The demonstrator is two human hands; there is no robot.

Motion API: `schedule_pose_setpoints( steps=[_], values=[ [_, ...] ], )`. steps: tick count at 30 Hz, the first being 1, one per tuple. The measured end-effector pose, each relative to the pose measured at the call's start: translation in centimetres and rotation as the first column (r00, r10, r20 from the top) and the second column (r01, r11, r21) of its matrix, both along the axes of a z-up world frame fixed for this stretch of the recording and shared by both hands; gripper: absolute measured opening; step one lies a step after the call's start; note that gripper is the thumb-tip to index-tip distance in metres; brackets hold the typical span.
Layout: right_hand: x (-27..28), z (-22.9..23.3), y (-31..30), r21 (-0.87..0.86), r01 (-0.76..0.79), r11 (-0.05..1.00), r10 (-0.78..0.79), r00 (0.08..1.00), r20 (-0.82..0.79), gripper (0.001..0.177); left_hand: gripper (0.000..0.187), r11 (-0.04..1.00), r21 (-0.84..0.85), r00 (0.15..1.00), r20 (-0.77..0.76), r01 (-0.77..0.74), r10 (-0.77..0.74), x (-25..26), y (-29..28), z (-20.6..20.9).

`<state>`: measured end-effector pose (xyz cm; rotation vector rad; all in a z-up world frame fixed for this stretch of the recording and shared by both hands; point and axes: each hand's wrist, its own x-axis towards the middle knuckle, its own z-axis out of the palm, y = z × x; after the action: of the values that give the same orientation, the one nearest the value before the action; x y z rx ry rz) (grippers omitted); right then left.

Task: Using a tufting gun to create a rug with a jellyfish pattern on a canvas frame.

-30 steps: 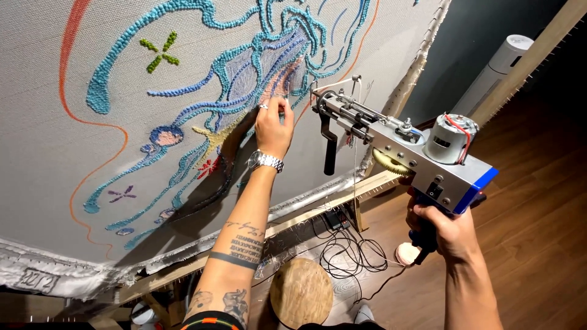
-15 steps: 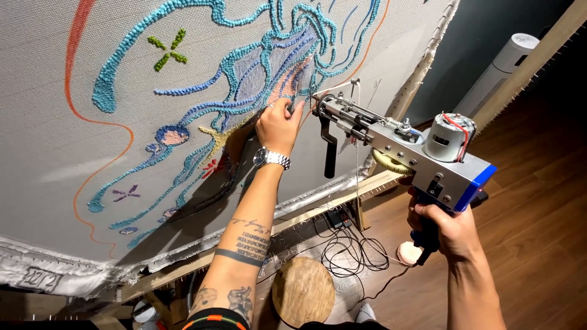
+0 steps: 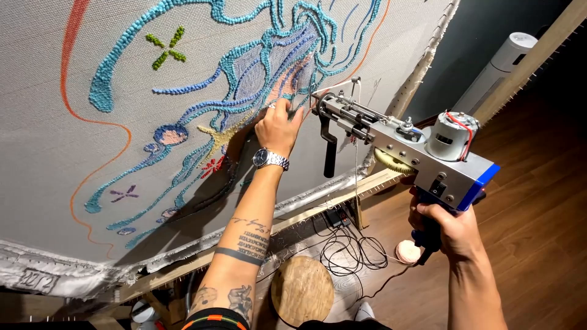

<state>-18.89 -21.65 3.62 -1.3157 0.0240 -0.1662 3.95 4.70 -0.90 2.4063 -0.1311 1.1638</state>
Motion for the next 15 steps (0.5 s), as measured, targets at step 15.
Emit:
schedule_pose_setpoints(
  steps=[15],
  values=[
    [-0.5, 0.8, 0.8, -0.014, 0.028, 1.0, -0.028, 0.999, -0.04, 0.034, 0.007, 0.999, 0.048, 0.993, 0.11, 0.025, -0.03, -0.5, -0.4, 0.1]
  ],
)
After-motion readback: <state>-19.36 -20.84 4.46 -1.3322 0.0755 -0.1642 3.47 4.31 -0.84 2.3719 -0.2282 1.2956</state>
